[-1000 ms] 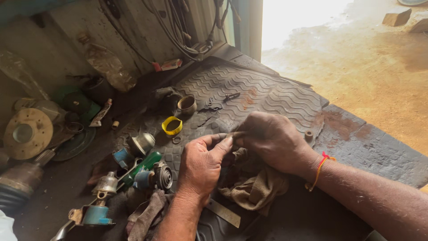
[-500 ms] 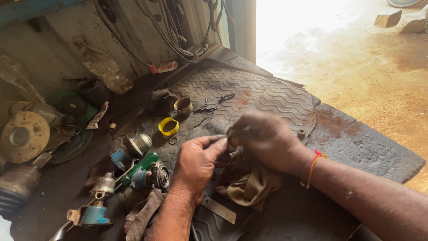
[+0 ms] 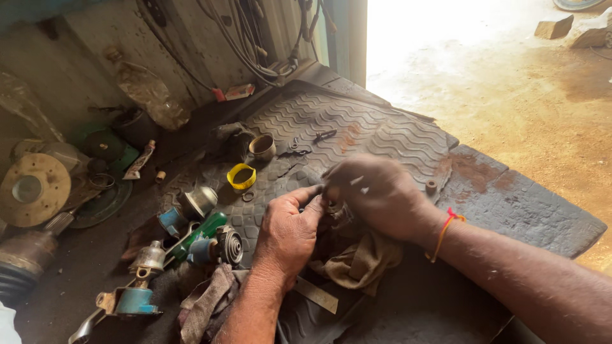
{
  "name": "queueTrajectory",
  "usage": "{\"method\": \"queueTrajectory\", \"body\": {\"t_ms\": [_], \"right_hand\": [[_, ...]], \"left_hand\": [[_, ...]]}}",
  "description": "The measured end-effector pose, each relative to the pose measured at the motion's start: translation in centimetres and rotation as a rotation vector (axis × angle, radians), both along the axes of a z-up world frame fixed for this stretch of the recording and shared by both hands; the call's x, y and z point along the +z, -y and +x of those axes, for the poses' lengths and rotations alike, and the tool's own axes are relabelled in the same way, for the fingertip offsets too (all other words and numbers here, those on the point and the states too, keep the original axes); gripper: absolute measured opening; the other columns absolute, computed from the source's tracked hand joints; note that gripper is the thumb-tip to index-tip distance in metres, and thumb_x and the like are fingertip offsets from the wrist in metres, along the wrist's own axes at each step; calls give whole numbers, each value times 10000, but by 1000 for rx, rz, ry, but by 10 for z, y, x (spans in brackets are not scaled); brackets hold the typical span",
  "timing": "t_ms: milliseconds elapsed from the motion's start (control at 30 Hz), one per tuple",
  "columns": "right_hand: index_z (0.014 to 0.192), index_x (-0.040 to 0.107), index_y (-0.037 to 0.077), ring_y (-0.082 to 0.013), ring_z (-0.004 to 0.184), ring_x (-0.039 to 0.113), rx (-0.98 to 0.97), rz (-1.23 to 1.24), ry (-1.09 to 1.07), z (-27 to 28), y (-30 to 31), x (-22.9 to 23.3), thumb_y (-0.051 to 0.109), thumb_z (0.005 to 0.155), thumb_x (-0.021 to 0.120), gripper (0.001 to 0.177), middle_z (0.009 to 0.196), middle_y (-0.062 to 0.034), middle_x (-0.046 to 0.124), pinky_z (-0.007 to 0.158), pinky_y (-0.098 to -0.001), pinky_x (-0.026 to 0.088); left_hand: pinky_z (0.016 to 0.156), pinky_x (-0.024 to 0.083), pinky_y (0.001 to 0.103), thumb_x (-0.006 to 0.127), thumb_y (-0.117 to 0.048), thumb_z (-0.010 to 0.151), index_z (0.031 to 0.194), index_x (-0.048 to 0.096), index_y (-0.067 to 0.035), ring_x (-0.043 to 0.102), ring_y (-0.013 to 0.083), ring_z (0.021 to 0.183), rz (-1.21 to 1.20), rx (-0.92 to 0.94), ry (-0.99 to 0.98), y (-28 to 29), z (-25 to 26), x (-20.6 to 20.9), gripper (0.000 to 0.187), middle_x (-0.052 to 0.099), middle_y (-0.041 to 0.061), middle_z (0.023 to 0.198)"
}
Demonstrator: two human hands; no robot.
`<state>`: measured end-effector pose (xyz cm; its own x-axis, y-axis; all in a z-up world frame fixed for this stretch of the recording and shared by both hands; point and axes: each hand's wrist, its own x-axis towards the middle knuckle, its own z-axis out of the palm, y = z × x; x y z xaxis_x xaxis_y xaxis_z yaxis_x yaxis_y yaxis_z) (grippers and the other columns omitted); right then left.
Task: The person cleans small mechanical parts on a workbench using a rag and a metal scraper. They wipe a cylindrical metal part, then use the scraper to remove residue from its interior. The person continues to wipe and scrape the part repeatedly.
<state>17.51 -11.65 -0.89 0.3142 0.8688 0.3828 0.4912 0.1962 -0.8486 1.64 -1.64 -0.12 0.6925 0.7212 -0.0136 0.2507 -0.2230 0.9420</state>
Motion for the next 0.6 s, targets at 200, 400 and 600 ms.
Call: {"method": "queueTrajectory", "body": {"t_ms": [200,400,600], "right_hand": [[1067,735,38,-90,861,740,68,-81,-127,-2,-7,-2,104,838,756,238,938,-55,806,753,-262,626],[960,758,21,-96,748,691,32,-106,-41,2,-4,-2,134,875,770,141,816,-60,784,655,-269,583],[931,741,41,-93,689,661,-179,-69,-263,7,-5,-1,173,923,713,135,779,-39,746,598,-268,559]], "left_hand": [[866,593,277,653,-87,863,1225,703,-3,728,124,927,-421,-164,262,-4,-6,-4,375,795,61,1026],[762,596,268,804,-145,776,1171,744,-46,746,128,847,-6,13,-25,16,-2,11,411,809,42,933],[735,627,289,787,-126,765,1153,763,-61,770,134,810,90,134,63,13,3,5,394,809,47,928]]}}
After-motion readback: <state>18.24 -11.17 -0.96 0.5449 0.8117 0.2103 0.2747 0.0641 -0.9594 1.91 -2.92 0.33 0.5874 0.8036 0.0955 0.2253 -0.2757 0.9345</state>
